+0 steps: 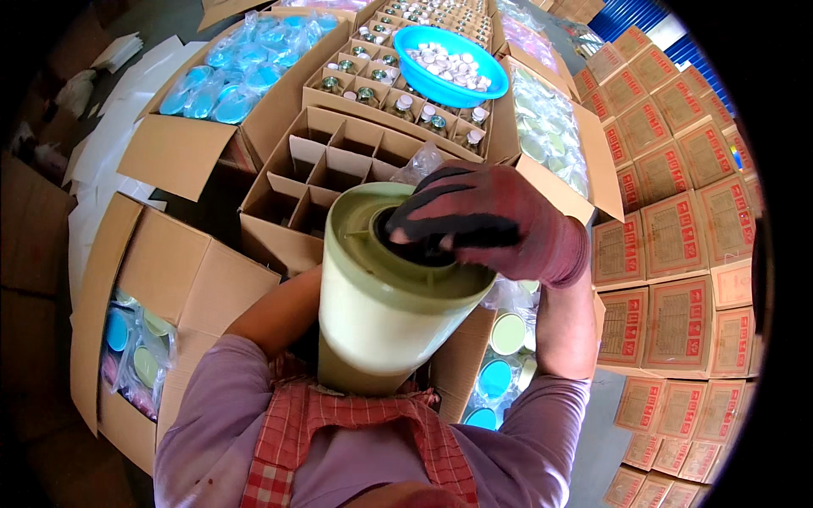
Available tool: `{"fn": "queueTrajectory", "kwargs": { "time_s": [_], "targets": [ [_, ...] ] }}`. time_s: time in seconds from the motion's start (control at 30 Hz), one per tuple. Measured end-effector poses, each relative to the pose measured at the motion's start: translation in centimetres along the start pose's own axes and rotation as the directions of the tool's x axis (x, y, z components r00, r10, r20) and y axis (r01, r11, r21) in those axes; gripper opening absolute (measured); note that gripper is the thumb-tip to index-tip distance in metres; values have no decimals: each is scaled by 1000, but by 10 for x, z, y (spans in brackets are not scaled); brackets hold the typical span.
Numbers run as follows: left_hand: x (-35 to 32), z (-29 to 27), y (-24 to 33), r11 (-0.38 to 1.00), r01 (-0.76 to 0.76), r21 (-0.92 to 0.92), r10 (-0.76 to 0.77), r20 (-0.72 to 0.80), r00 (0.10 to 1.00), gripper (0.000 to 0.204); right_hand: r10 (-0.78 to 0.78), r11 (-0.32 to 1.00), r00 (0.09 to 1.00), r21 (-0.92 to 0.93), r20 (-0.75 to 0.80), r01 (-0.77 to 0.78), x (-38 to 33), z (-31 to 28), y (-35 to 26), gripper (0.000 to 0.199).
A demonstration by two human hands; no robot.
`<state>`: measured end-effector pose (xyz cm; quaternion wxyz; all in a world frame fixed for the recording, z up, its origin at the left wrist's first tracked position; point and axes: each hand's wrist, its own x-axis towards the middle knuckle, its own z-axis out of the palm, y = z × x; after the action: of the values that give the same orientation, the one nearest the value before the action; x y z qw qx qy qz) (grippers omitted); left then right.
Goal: The person assembles cylindrical containers by inserting a metal inner liner into a plastic outer shell and securing a lid. They then wrap the assembled unit in a plastic bag and place it into a cardboard box. The person also handles small glass jars, placing them into a divided cardboard tray.
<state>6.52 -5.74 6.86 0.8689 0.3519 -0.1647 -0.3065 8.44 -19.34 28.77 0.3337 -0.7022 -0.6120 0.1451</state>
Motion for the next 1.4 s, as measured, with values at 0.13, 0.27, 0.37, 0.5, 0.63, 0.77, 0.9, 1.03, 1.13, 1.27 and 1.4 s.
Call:
{"fn": "queueTrajectory", "kwargs": {
  "time_s": [0.13, 0.27, 0.37, 0.5, 0.63, 0.77, 0.9, 1.03, 1.13, 1.27, 1.4],
  "targets": [
    [-10, 12, -12, 997, 15, 75, -20, 60, 998, 33, 221, 862, 971, -447, -96, -240, 13, 15, -53, 38],
    [-26, 2, -9, 944, -50, 326, 35, 53, 998, 32, 511, 669, 819, -477, -262, -570, -2, 25, -70, 41],
    [-38, 17, -6, 514, -78, 854, 178, -17, 984, 32, 744, 367, 525, -405, -413, -837, -36, 28, -47, 37],
    [-30, 17, 3, 627, -149, 765, 179, 45, 983, 32, 622, 671, 682, -188, -385, -718, -42, 23, -55, 25],
    [-8, 27, 6, 950, 1, 313, -45, 133, 990, 30, 147, 908, 970, -364, -192, -209, -16, 18, -71, 32],
    [-24, 29, 1, 980, 55, 193, -65, 49, 997, 29, 277, 831, 940, -441, -198, -338, -14, 27, -71, 31],
    [-46, 25, 8, 958, 59, 280, 6, -226, 974, 28, 675, 472, 641, -454, -364, -755, -30, 29, -41, 38],
    [-41, 3, -6, 739, -136, 660, 298, -138, 945, 28, 694, 484, 583, -325, -423, -812, -34, 30, -32, 33],
    [-18, 1, 7, 821, -178, 543, 172, 63, 983, 29, 341, 853, 879, -284, -334, -438, -13, 20, -52, 23],
    [-3, 21, -2, 980, 19, 199, -41, 108, 993, 29, -3, 982, 1000, -189, 6, 4, 4, 11, -43, 28],
    [-11, 19, -5, 986, 54, 160, -71, 102, 992, 29, 55, 968, 996, -240, -73, -71, -1, 19, -39, 29]
  ]
}}
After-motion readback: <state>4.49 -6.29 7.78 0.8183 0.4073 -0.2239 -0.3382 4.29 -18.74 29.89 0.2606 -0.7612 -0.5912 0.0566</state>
